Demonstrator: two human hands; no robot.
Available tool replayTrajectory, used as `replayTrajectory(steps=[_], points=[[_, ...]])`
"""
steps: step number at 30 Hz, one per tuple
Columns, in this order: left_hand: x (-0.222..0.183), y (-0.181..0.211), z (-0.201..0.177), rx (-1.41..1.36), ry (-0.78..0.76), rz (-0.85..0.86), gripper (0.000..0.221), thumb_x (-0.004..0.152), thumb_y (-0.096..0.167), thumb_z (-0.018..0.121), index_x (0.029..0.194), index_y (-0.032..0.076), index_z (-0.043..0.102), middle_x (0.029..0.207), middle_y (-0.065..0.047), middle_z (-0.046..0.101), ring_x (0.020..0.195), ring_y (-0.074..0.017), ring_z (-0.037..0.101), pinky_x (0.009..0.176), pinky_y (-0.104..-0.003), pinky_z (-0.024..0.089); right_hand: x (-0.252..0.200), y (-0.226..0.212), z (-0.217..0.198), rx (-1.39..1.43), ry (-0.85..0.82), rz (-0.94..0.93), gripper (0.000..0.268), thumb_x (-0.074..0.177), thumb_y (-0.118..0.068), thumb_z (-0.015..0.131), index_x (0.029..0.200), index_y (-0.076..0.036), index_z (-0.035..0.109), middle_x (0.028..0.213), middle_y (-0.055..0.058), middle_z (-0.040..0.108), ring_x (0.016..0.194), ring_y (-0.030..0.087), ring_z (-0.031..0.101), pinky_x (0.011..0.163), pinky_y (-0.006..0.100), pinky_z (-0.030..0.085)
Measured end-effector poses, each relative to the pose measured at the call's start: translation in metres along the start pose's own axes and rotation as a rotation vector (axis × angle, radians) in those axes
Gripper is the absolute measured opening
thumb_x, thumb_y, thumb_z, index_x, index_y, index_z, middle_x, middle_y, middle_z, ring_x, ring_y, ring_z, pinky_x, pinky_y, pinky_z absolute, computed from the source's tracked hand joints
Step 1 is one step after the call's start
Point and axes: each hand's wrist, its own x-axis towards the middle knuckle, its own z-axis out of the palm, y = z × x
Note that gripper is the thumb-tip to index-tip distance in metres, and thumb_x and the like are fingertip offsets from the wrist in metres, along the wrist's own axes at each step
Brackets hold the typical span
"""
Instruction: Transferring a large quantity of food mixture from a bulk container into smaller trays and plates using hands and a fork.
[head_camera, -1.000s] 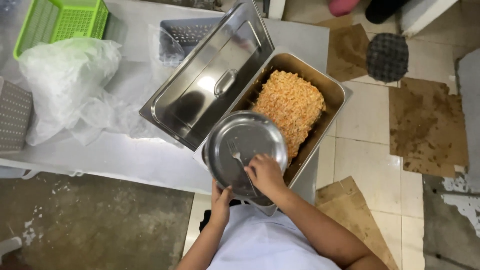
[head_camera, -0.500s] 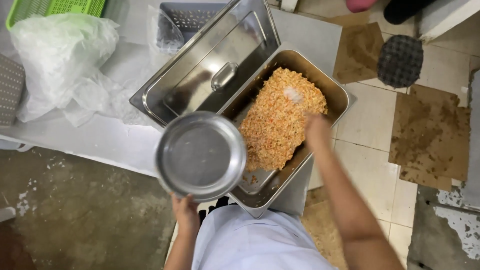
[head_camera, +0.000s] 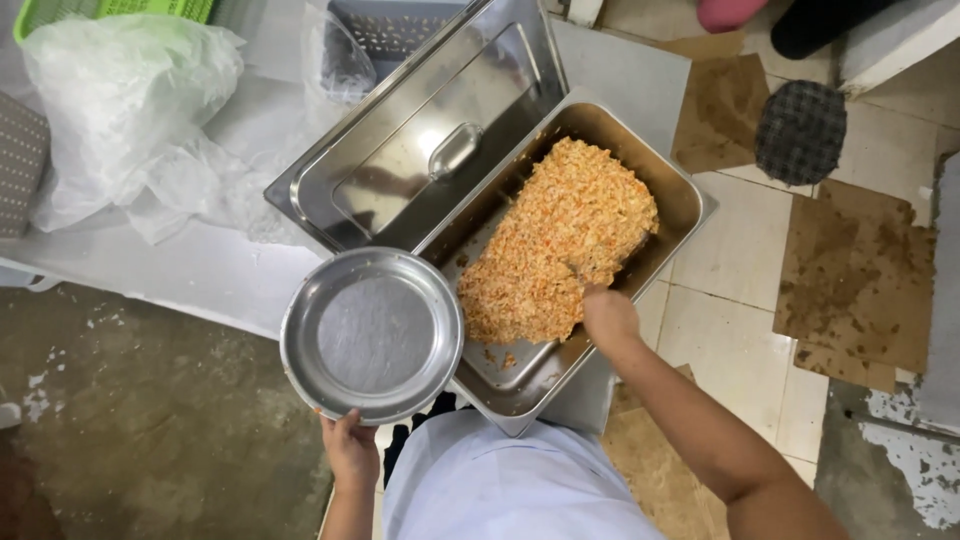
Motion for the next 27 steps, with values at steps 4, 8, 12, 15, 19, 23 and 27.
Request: replayTrajectory(steps=[4, 8, 12, 15, 19, 23, 27], points=[[0.012, 0.002, -0.032, -0.052, 0.045, 0.025, 0.060, 0.079, 0.000, 0.052, 0.135, 0.018, 0.055, 0.123, -0.005, 0.064, 0.109, -0.0200, 0.062, 0.077, -0.032, 0.055, 0.033, 0.049, -0.049, 0.231, -0.116, 0.287, 0.030, 0.094, 0.000, 0.050, 0.111, -0.008, 0.074, 0.095, 0.015, 0.075, 0.088, 0.036, 0.073, 0.074, 0.047, 0.058], [0.006, 0.030, -0.051, -0.069, 0.079, 0.031, 0.073, 0.072, 0.006, 0.054, 0.143, 0.020, 0.054, 0.124, -0.005, 0.064, 0.112, -0.0220, 0.062, 0.079, -0.031, 0.054, 0.051, 0.042, -0.033, 0.109, -0.071, 0.462, 0.033, 0.094, -0.003, 0.053, 0.123, -0.010, 0.065, 0.098, 0.013, 0.071, 0.086, 0.033, 0.072, 0.066, 0.043, 0.058], [0.003, 0.040, -0.066, -0.023, 0.094, 0.016, 0.073, 0.073, 0.009, 0.052, 0.143, 0.027, 0.052, 0.124, -0.004, 0.062, 0.109, -0.0235, 0.062, 0.074, -0.036, 0.055, -0.007, -0.056, -0.033, 0.014, -0.004, 0.174, 0.012, 0.096, -0.001, 0.063, 0.108, -0.002, 0.067, 0.082, 0.007, 0.068, 0.060, 0.016, 0.066, 0.045, 0.029, 0.056], [0.002, 0.039, -0.069, -0.028, 0.126, 0.028, 0.078, 0.073, 0.007, 0.052, 0.148, 0.025, 0.049, 0.132, -0.006, 0.059, 0.118, -0.0270, 0.059, 0.079, -0.038, 0.054, -0.042, -0.097, -0.077, 0.740, -0.242, 0.473, 0.043, 0.108, -0.025, 0.022, 0.095, -0.006, 0.058, 0.078, 0.014, 0.065, 0.076, 0.036, 0.065, 0.067, 0.051, 0.048], [0.001, 0.043, -0.065, -0.007, 0.151, -0.012, 0.073, 0.074, 0.007, 0.051, 0.144, 0.028, 0.052, 0.125, 0.000, 0.061, 0.111, -0.0199, 0.059, 0.075, -0.030, 0.051, -0.037, -0.080, -0.065, 0.348, -0.314, 0.159, 0.042, 0.109, -0.010, 0.034, 0.150, -0.010, 0.044, 0.082, 0.009, 0.062, 0.069, 0.030, 0.066, 0.052, 0.044, 0.049], [-0.003, 0.047, -0.071, -0.003, 0.118, -0.010, 0.065, 0.076, 0.007, 0.052, 0.137, 0.027, 0.054, 0.118, 0.001, 0.062, 0.104, -0.0183, 0.061, 0.072, -0.028, 0.053, -0.013, -0.034, -0.041, 0.134, -0.170, 0.301, 0.018, 0.101, -0.004, 0.050, 0.109, -0.004, 0.067, 0.086, 0.012, 0.072, 0.072, 0.030, 0.070, 0.055, 0.042, 0.055], [0.012, 0.034, -0.083, -0.039, 0.115, -0.001, 0.069, 0.073, 0.004, 0.053, 0.139, 0.025, 0.056, 0.124, 0.000, 0.064, 0.111, -0.0189, 0.061, 0.077, -0.030, 0.054, -0.038, -0.073, -0.095, 0.639, -0.278, 0.559, 0.056, 0.109, -0.027, 0.016, 0.142, 0.000, 0.051, 0.110, 0.026, 0.071, 0.099, 0.044, 0.068, 0.079, 0.053, 0.052]])
